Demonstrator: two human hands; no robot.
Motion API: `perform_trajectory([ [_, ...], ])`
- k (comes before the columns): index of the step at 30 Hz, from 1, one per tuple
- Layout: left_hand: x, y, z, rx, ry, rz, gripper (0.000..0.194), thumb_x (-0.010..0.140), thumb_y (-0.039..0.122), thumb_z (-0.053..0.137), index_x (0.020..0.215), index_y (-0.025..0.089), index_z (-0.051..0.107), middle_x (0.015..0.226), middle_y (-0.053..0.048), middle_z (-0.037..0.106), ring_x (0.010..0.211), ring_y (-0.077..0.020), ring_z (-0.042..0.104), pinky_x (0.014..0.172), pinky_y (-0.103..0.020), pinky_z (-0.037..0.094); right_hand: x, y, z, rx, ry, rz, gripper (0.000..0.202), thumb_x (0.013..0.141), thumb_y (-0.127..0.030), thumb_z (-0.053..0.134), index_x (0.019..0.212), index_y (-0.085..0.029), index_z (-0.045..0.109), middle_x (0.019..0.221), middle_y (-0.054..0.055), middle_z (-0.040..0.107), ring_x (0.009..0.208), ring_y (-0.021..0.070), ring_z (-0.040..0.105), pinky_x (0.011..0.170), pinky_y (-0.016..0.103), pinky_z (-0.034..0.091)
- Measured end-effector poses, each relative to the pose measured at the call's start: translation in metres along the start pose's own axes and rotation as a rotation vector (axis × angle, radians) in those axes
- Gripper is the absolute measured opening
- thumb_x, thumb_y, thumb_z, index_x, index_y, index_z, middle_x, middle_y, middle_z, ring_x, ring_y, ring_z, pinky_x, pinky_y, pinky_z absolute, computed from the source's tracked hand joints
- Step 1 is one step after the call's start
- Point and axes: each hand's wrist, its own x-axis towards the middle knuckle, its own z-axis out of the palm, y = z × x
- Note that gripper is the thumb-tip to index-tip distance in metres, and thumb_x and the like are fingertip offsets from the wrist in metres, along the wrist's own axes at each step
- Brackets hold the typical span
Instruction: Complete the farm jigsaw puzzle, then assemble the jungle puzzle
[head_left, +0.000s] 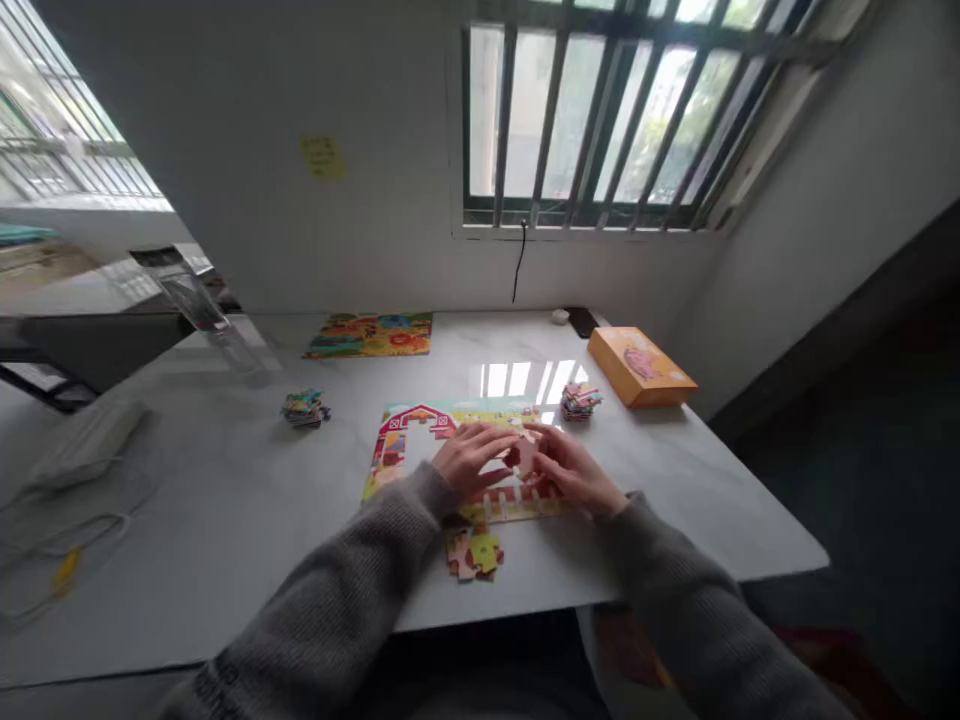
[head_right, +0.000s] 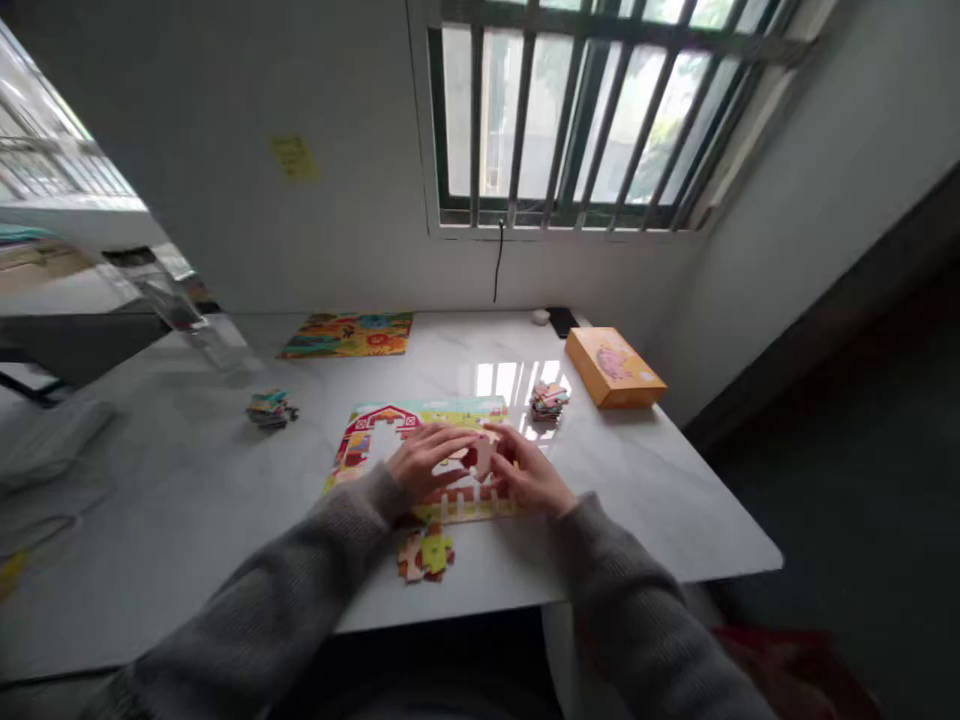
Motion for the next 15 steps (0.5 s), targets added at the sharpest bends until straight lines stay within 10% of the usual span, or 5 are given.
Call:
perform_trajectory([
  [9,0.0008,0.0084,0.0005,-0.025,-0.040,-0.119,0.038,0.086,0.040,0.071,0.117,0.021,0.064,0.113,-0.009,0.067,0.103,-0.0256,0.060,0.089,-0.041,0.049,0.0001,0.0022,0.0079,0.038,0.079,0.039,0.040,0.087,-0.048,0.067,0.117,-0.023,0.056,0.085,0.001,0.065,0.069,0.0150,0.063,0.058,0.027,0.052],
  [15,-0.0016,0.0079,0.0048,-0.031,-0.207,-0.206,0.029,0.082,0.033,0.074,0.105,0.020,0.065,0.112,-0.008,0.066,0.105,-0.0264,0.057,0.092,-0.041,0.045,-0.0006,0.0057,0.0013,-0.335,0.169,-0.084,0.026,0.095,-0.035,0.054,0.116,-0.021,0.060,0.088,0.003,0.065,0.076,0.0174,0.060,0.069,0.032,0.049],
])
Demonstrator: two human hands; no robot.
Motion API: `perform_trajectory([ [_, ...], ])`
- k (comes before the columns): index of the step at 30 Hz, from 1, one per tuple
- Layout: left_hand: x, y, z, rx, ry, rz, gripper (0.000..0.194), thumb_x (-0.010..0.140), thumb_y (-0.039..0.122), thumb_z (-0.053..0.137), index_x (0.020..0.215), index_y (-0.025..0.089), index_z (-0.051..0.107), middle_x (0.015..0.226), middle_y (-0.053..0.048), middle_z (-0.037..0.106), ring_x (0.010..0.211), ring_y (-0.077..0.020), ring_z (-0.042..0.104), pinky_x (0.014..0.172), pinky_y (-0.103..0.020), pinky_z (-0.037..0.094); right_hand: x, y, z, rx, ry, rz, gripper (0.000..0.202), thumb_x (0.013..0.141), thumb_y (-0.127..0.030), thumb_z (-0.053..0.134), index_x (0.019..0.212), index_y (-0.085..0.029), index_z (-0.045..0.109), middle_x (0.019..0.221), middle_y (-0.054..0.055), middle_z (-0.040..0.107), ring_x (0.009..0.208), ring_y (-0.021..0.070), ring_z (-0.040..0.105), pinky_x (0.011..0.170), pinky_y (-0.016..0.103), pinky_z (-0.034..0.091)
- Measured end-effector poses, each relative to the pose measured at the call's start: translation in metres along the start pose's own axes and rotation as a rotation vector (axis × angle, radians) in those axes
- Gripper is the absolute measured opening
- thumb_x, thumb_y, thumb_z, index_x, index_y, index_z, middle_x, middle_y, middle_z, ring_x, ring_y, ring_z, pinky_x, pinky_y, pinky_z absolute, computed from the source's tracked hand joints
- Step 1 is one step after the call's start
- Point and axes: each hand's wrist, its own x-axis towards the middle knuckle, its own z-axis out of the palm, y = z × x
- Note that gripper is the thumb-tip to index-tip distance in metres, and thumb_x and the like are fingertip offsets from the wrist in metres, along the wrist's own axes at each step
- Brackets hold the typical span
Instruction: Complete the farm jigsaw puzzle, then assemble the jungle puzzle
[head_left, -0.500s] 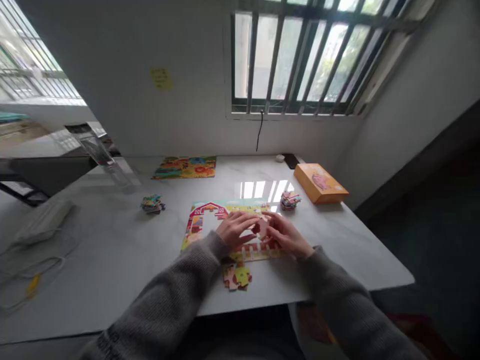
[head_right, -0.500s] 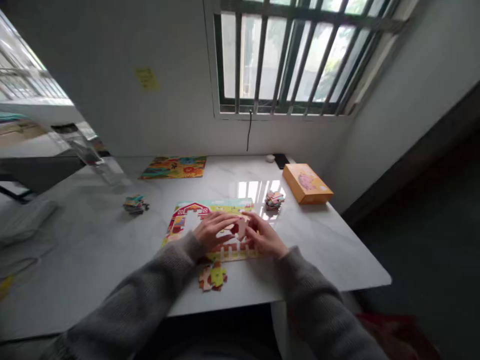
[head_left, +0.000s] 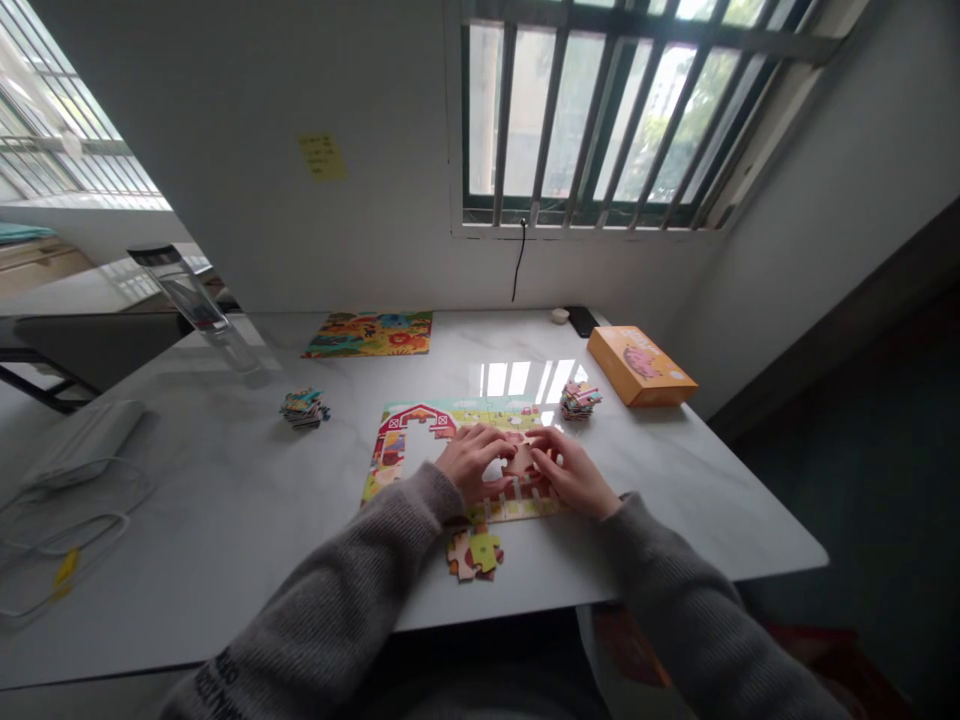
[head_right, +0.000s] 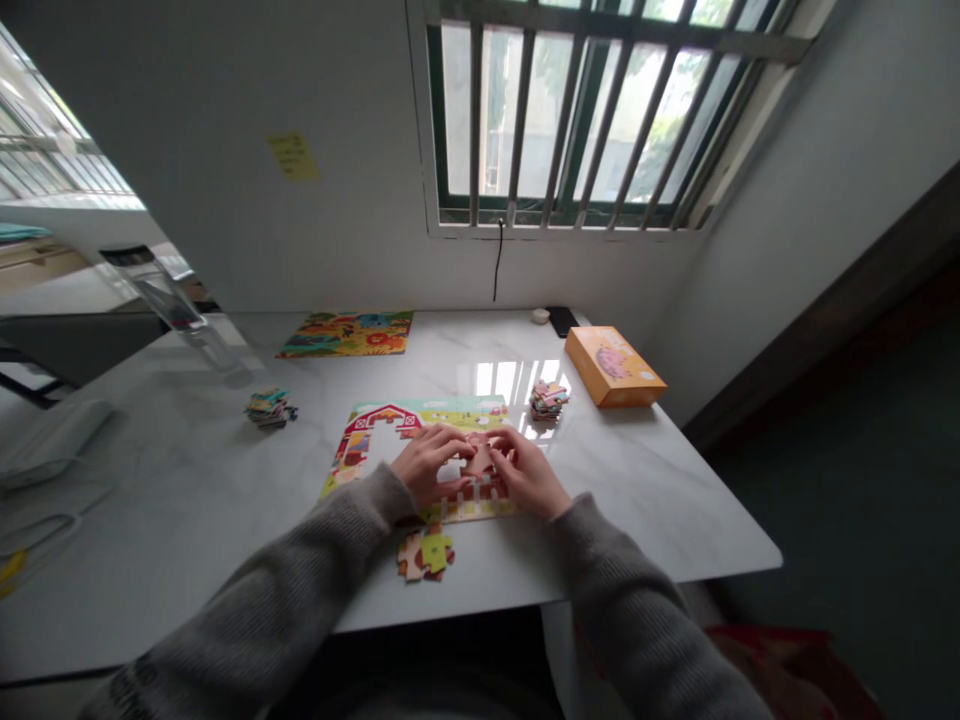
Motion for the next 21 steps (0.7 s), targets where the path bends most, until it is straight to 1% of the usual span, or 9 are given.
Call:
perform_trajectory([
  [2,-0.002,-0.004,0.004,-0.006,-0.079,-0.018,0.029,0.082,0.038,0.075,0.104,0.020,0.065,0.111,-0.008,0.066,0.105,-0.0267,0.056,0.093,-0.042,0.044,-0.001,0.001,-0.006,-0.160,0.079,-0.066,0.024,0.096,-0.031,0.052,0.115,-0.020,0.062,0.094,0.006,0.065,0.085,0.0201,0.060,0.077,0.036,0.049],
  [4,-0.003,-0.007,0.007,-0.024,-0.133,-0.029,0.032,0.082,0.042,0.076,0.104,0.022,0.066,0.112,-0.007,0.065,0.107,-0.0270,0.055,0.095,-0.042,0.043,-0.003,0.002,-0.012,-0.271,0.107,-0.130,0.023,0.096,-0.027,0.051,0.113,-0.020,0.064,0.093,0.006,0.064,0.090,0.0222,0.059,0.083,0.039,0.048],
  [8,-0.006,-0.011,0.012,-0.051,-0.140,-0.052,0.030,0.083,0.043,0.075,0.104,0.023,0.067,0.112,-0.006,0.065,0.108,-0.0270,0.054,0.097,-0.043,0.041,-0.010,0.005,-0.016,-0.378,0.057,-0.205,0.021,0.097,-0.020,0.048,0.107,-0.021,0.066,0.094,0.008,0.063,0.094,0.0239,0.057,0.087,0.041,0.047],
  [11,-0.007,-0.010,0.013,-0.052,-0.143,-0.064,0.028,0.083,0.040,0.075,0.103,0.024,0.067,0.109,-0.006,0.065,0.107,-0.0271,0.053,0.096,-0.043,0.041,-0.017,0.006,-0.012,-0.408,0.012,-0.242,0.020,0.097,-0.017,0.048,0.104,-0.022,0.066,0.098,0.008,0.063,0.097,0.0241,0.057,0.088,0.041,0.047],
  [15,-0.007,-0.009,0.012,-0.062,-0.146,-0.075,0.027,0.084,0.039,0.073,0.105,0.023,0.066,0.110,-0.007,0.063,0.107,-0.0271,0.052,0.096,-0.043,0.042,-0.025,0.007,-0.008,-0.439,-0.044,-0.264,0.017,0.098,-0.017,0.049,0.100,-0.023,0.066,0.097,0.007,0.063,0.095,0.0230,0.056,0.086,0.039,0.048],
  [18,-0.006,-0.006,0.010,-0.058,-0.157,-0.090,0.028,0.084,0.039,0.071,0.106,0.023,0.065,0.111,-0.007,0.062,0.107,-0.0273,0.052,0.096,-0.044,0.043,-0.028,0.006,-0.007,-0.471,-0.060,-0.261,0.017,0.098,-0.017,0.049,0.098,-0.022,0.065,0.098,0.007,0.063,0.094,0.0226,0.055,0.086,0.039,0.048],
  [21,-0.005,-0.003,0.007,-0.043,-0.177,-0.096,0.028,0.084,0.037,0.070,0.106,0.021,0.065,0.112,-0.008,0.061,0.108,-0.0274,0.052,0.097,-0.044,0.043,-0.028,0.006,-0.007,-0.499,-0.050,-0.273,0.019,0.099,-0.017,0.048,0.101,-0.023,0.066,0.099,0.007,0.063,0.095,0.0231,0.055,0.087,0.039,0.048],
])
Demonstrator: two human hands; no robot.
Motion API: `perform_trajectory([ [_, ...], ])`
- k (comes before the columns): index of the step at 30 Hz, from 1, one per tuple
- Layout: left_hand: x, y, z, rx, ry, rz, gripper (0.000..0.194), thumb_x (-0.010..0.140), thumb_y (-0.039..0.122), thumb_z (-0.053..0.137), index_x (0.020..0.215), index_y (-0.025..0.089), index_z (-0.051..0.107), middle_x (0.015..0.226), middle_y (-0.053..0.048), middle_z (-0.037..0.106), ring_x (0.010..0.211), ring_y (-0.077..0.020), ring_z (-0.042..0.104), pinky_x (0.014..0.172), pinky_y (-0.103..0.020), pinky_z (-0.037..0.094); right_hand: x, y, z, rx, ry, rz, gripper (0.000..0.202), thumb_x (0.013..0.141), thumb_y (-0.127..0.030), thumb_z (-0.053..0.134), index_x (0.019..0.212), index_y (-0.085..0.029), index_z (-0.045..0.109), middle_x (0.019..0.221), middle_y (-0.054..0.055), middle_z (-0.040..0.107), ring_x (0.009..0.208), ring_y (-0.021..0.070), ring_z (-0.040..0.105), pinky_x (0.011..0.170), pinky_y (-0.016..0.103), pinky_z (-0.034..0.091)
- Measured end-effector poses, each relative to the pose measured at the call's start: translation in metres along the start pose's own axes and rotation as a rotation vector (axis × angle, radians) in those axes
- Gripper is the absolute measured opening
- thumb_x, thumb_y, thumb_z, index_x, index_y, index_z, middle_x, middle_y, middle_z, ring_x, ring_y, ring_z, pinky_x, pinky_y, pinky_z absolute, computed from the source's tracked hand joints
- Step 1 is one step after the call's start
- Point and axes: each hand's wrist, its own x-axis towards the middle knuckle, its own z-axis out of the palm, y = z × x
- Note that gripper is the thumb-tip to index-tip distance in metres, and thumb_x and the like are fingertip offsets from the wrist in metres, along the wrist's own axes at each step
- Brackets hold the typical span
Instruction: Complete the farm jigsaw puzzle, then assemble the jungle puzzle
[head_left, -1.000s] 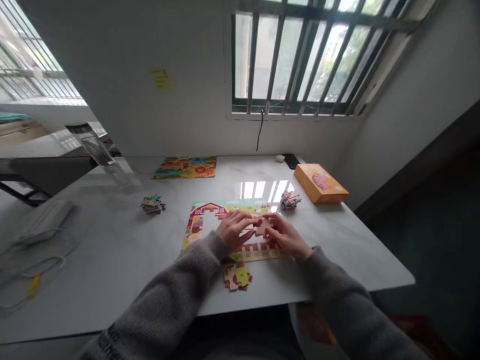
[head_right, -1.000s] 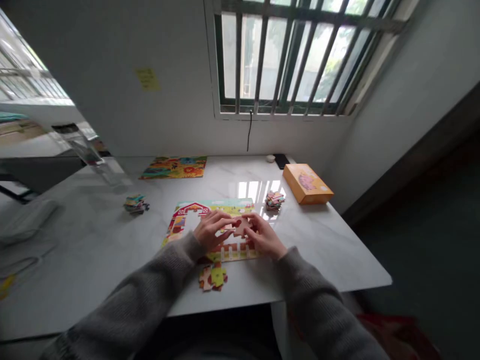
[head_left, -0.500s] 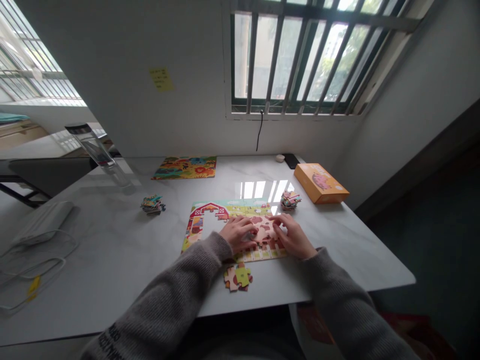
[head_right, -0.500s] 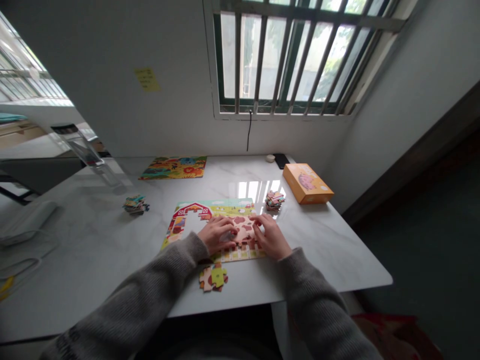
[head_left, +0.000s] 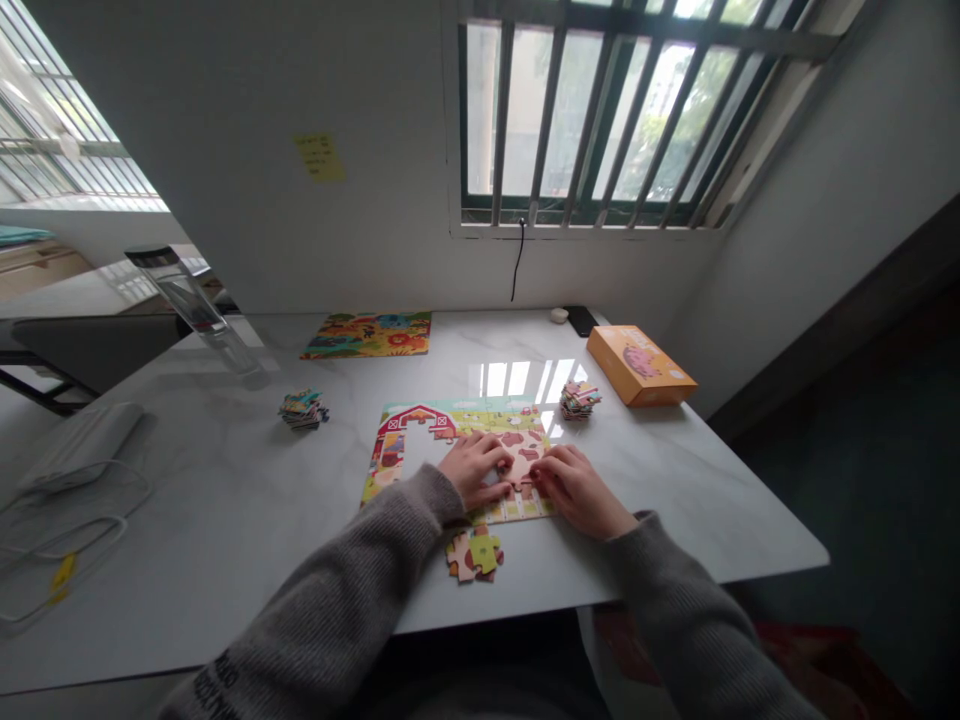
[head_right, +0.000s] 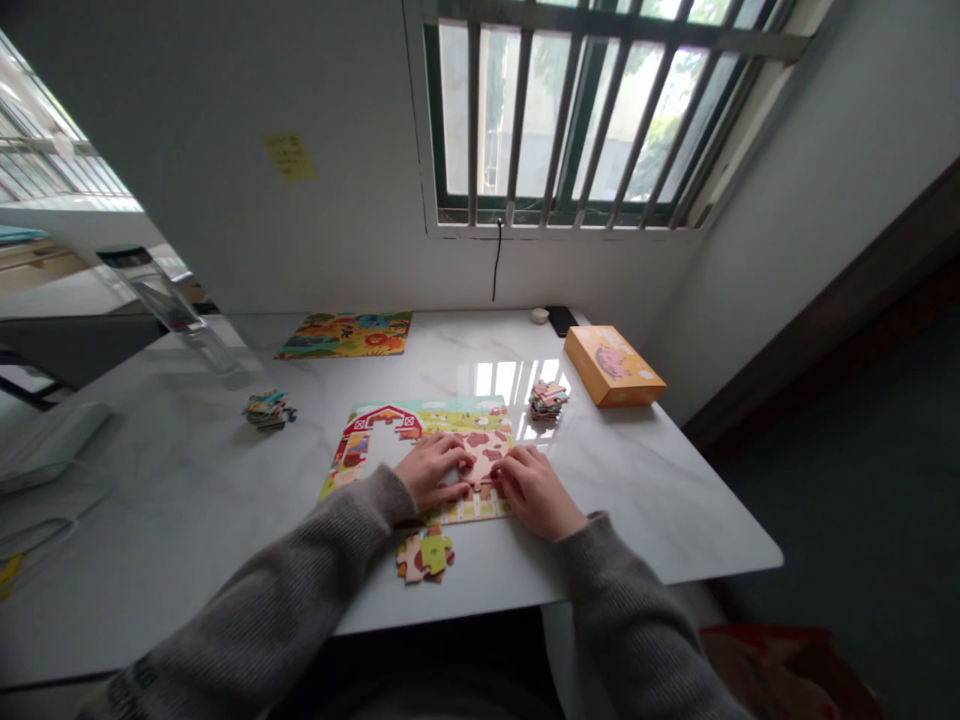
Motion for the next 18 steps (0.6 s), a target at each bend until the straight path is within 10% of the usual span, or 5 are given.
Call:
perform_trajectory([
  [18,-0.0006,-0.0029,0.0011,0.068,0.003,0.079,0.019,0.097,0.038,0.057,0.104,0.028,0.073,0.105,-0.006,0.062,0.101,-0.0237,0.051,0.089,-0.040,0.044,0.0004,-0.0031,-0.0038,-0.038,-0.034,-0.004,0.019,0.097,-0.018,0.050,0.101,-0.023,0.068,0.101,0.008,0.064,0.097,0.0236,0.054,0.088,0.042,0.048],
])
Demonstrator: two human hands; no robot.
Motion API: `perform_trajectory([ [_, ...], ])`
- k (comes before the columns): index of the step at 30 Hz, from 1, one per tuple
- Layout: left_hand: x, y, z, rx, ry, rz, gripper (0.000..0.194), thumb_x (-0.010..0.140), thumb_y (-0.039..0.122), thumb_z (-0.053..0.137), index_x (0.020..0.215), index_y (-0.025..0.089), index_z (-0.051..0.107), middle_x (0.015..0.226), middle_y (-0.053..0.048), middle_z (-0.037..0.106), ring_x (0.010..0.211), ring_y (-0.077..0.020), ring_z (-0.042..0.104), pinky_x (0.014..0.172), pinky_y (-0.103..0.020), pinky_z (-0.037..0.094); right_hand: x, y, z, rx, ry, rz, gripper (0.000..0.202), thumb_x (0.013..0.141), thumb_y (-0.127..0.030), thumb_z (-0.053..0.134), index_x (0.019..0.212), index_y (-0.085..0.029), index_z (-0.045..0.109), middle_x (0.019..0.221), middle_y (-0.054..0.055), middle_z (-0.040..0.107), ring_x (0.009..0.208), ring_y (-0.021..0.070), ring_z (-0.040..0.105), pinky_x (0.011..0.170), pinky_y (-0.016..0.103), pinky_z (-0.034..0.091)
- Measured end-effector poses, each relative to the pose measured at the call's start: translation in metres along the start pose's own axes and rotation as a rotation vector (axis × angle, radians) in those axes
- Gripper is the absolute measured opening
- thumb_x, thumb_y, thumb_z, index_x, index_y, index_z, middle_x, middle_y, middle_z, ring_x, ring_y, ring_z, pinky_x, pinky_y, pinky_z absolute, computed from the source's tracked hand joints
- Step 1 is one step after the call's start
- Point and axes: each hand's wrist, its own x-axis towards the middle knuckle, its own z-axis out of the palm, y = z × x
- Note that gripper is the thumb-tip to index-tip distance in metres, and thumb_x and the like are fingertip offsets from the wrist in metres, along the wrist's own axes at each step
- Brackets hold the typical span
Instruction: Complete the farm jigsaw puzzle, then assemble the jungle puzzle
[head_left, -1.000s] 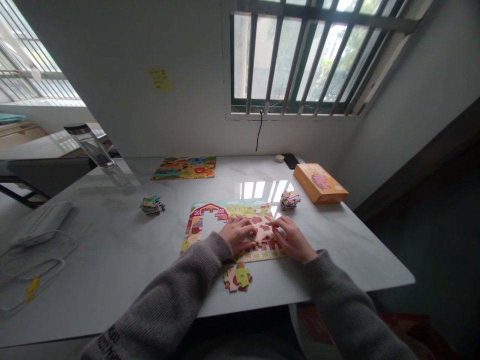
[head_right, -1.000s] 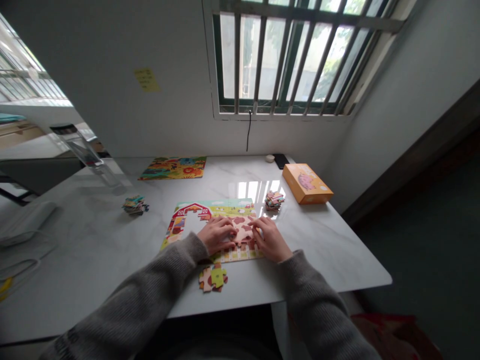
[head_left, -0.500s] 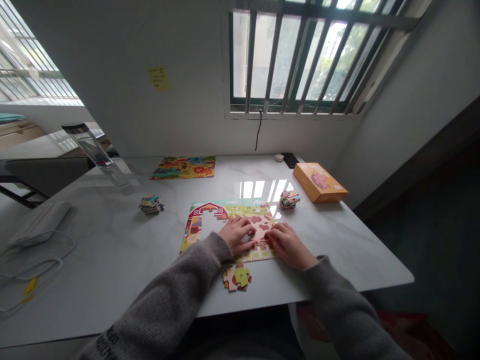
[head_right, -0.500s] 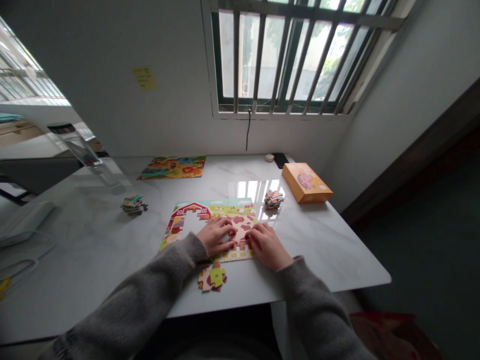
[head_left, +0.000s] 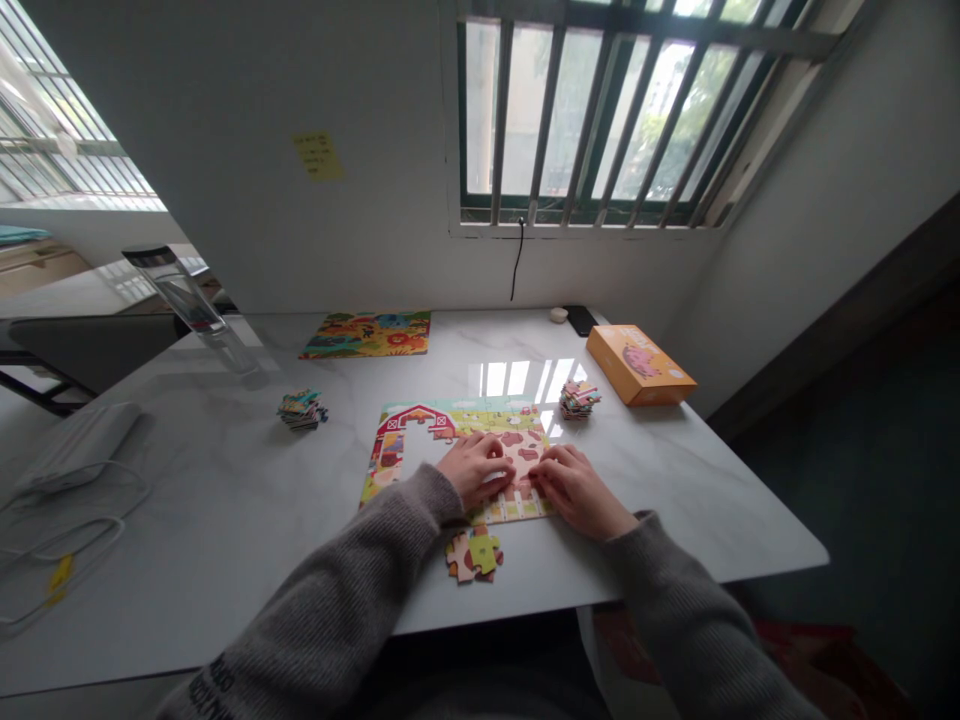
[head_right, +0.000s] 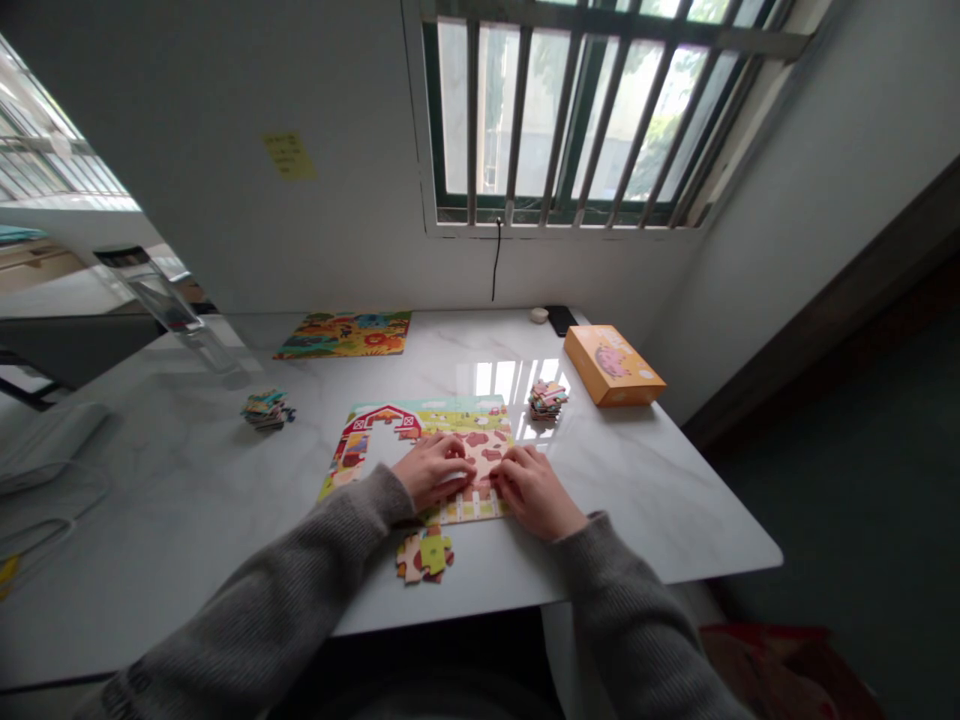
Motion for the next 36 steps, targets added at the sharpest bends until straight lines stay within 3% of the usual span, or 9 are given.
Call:
perform_trajectory([
  [5,0.001,0.000,-0.003,0.029,-0.031,0.021,0.019,0.098,0.037,0.056,0.102,0.030,0.074,0.103,-0.006,0.063,0.100,-0.0233,0.051,0.089,-0.039,0.043,0.000,0.001,0.002,-0.035,-0.013,-0.001,0.019,0.097,-0.018,0.050,0.103,-0.023,0.067,0.103,0.009,0.065,0.098,0.0240,0.054,0.089,0.042,0.047],
  [13,0.001,0.005,-0.004,0.038,-0.033,0.036,0.018,0.095,0.031,0.058,0.106,0.024,0.070,0.110,-0.006,0.066,0.105,-0.0247,0.054,0.091,-0.040,0.043,-0.002,-0.003,0.005,-0.135,-0.066,-0.031,0.032,0.095,-0.019,0.055,0.125,-0.025,0.064,0.134,0.007,0.064,0.114,0.0271,0.053,0.095,0.046,0.044],
  [22,0.001,0.002,-0.003,0.003,-0.069,0.061,0.034,0.091,0.030,0.058,0.123,0.020,0.062,0.132,-0.008,0.064,0.124,-0.0276,0.053,0.107,-0.045,0.041,-0.002,-0.006,0.004,-0.154,-0.062,-0.060,0.036,0.098,-0.022,0.051,0.131,-0.026,0.062,0.140,0.005,0.062,0.115,0.0280,0.054,0.095,0.047,0.042],
  [29,0.001,0.003,-0.009,-0.073,-0.082,0.068,0.029,0.089,0.027,0.060,0.117,0.023,0.065,0.130,-0.006,0.065,0.124,-0.0259,0.054,0.108,-0.045,0.041,-0.002,-0.011,0.002,-0.168,-0.087,-0.057,0.037,0.097,-0.028,0.054,0.134,-0.028,0.061,0.140,0.005,0.061,0.117,0.0298,0.052,0.095,0.048,0.040],
  [36,0.000,-0.002,-0.009,-0.085,-0.014,0.078,0.025,0.094,0.021,0.051,0.114,0.020,0.066,0.123,-0.007,0.067,0.115,-0.0230,0.056,0.103,-0.041,0.045,-0.004,-0.011,0.003,-0.166,-0.093,-0.049,0.040,0.096,-0.031,0.056,0.136,-0.027,0.059,0.140,0.007,0.061,0.120,0.0314,0.051,0.097,0.049,0.040],
])
